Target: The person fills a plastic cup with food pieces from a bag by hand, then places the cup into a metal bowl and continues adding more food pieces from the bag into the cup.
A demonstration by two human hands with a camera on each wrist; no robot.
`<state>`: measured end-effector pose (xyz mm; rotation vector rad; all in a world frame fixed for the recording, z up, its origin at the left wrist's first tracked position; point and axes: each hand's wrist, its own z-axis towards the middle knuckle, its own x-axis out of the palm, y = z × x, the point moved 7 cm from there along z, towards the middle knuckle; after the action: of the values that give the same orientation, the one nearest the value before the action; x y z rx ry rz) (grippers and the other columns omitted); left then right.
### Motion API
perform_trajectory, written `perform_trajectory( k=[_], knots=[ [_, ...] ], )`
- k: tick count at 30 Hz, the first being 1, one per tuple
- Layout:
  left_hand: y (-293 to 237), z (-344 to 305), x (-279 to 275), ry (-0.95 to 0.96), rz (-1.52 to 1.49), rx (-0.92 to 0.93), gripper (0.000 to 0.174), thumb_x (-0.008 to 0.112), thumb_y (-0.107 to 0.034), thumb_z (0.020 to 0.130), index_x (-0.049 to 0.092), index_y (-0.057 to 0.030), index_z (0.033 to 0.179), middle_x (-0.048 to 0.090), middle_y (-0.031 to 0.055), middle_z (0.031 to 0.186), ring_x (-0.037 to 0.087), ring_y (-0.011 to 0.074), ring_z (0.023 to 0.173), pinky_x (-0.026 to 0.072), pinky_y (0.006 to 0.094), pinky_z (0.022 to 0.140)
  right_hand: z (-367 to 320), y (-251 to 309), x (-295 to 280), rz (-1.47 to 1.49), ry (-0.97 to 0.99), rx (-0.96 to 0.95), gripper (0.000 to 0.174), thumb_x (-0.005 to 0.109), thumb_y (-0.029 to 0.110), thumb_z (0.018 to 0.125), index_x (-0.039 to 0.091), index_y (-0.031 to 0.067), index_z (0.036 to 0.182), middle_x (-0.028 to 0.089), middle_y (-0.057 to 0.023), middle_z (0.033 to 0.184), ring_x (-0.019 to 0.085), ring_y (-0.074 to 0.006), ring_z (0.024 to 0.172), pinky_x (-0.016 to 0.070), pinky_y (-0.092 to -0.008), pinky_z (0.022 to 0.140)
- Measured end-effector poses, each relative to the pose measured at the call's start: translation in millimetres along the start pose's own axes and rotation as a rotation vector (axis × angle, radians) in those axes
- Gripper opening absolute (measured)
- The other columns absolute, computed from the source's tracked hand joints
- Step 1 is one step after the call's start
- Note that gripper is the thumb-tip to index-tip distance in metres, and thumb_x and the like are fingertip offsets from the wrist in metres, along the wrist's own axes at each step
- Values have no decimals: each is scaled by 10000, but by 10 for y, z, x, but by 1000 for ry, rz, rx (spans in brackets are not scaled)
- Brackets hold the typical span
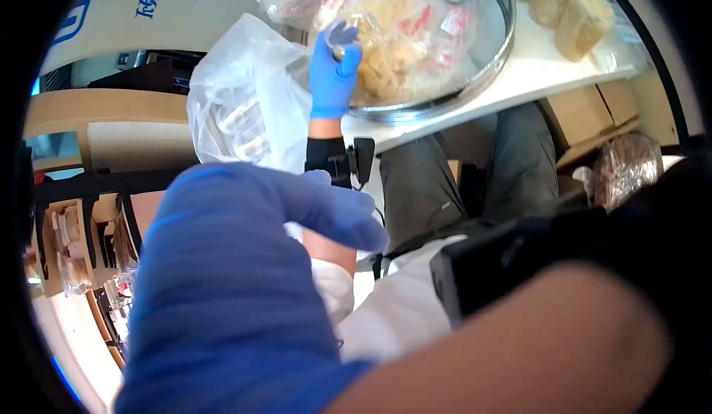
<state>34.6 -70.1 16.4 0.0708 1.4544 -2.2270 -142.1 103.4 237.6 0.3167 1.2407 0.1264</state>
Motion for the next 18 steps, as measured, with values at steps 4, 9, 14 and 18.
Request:
perform_trajectory(
  k=[4, 9, 14, 18],
  knots=[
    [37, -23, -3, -17, -71, -104, 787, 861, -212, 613, 469, -28, 1269, 597, 125, 1103, 573, 212, 1018, 467, 341, 899, 22, -376, 301, 340, -99, 396, 91, 608, 128, 716, 626, 40, 726, 552, -60, 601, 568, -257, 547, 439, -348, 498],
    [-115, -38, 34, -37, -66, -103, 765, 872, -236, 623, 479, 2, 1235, 582, 116, 1096, 567, 200, 1009, 473, 333, 887, 0, -1244, 356, -90, -101, 157, 108, 615, 170, 729, 672, 91, 775, 649, -170, 754, 635, -330, 634, 497, -430, 588],
    [-106, -81, -211, -334, -62, -162, 713, 858, -287, 651, 507, 5, 1199, 579, 100, 1067, 559, 184, 987, 472, 321, 856, -326, -2495, 824, -257, 92, 402, 147, 587, 144, 793, 636, 35, 878, 636, -141, 773, 620, -363, 773, 499, -450, 680],
    [-142, -102, -336, -532, -50, -62, 709, 854, -287, 656, 505, 1, 1202, 573, 104, 1082, 555, 196, 980, 465, 333, 864, -324, -3111, 1151, -121, -309, 408, 183, 530, 153, 835, 670, 43, 880, 653, -176, 832, 628, -361, 807, 500, -449, 745]
  ],
)
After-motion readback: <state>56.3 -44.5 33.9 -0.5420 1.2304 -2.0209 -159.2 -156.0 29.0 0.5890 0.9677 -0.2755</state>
